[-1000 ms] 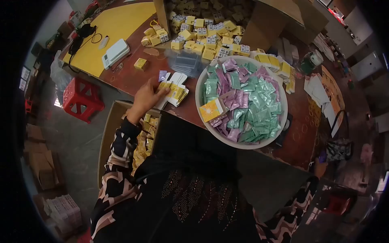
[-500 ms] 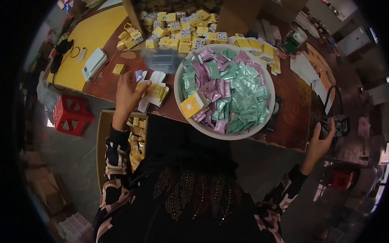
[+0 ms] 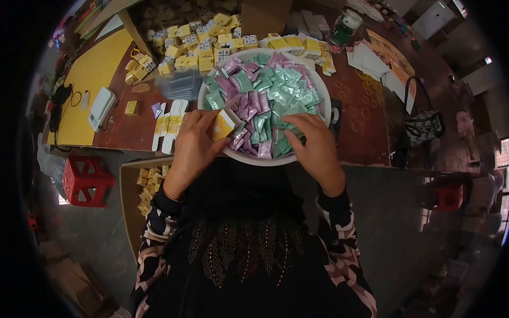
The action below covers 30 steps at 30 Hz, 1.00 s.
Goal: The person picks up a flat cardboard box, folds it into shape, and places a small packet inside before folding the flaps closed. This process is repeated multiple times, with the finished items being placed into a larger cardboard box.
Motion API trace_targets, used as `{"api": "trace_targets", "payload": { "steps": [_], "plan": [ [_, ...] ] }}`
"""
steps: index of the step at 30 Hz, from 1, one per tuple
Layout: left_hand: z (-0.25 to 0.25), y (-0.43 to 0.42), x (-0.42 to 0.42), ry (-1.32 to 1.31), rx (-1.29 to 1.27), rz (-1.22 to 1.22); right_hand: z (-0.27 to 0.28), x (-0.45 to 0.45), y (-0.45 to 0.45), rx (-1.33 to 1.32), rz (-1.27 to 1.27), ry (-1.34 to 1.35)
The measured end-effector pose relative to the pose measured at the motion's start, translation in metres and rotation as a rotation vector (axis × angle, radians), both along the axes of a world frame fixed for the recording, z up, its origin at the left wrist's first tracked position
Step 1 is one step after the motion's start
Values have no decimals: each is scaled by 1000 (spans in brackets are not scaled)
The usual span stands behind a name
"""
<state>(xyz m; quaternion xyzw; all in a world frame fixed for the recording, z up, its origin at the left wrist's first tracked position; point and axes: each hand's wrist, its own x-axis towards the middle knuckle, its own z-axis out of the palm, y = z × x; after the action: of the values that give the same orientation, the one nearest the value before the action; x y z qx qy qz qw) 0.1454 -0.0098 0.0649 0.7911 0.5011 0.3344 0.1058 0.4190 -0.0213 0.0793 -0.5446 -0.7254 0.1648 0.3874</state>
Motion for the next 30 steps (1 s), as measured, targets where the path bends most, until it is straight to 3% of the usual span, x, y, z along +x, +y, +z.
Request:
{"api": "trace_targets", "payload": {
  "steps": [3,5,6,7,9,15,18,20,21,23,27,30],
  "plan": [
    [1,2,-4,-118,-59,-6,-5,0,11,-21,190,-201],
    [4,-1,-11,-422,-174,-10,-6,-1,15,-38,224,-234],
    [2,-4,-12,-693,-349,-83,-6,0,18,-40,226,-236],
    [1,-8,-13,-694,-350,-78,-5,0,23,-48,269,-259],
    [-2,-14,-15,-1052,-541,-239,-4,-1,30,-54,321,-282],
    [-14,-29,-21,-1147,-576,-329,1,3,45,-126,413,-328],
    [-22,-34,-20,-1203,-582,-371,4,5,52,-151,480,-204],
    [-25,-37,-19,-1222,-610,-377,11,6,53,-230,288,68],
    [-26,-38,-18,-1238,-641,-392,12,5,54,-231,293,67],
    [-26,-39,-15,-1234,-641,-403,15,4,55,-122,265,339],
    [-24,-41,-10,-1252,-651,-426,27,-5,48,-60,171,304],
    [-24,-41,-9,-1257,-617,-460,27,-9,44,38,165,432]
  ]
}}
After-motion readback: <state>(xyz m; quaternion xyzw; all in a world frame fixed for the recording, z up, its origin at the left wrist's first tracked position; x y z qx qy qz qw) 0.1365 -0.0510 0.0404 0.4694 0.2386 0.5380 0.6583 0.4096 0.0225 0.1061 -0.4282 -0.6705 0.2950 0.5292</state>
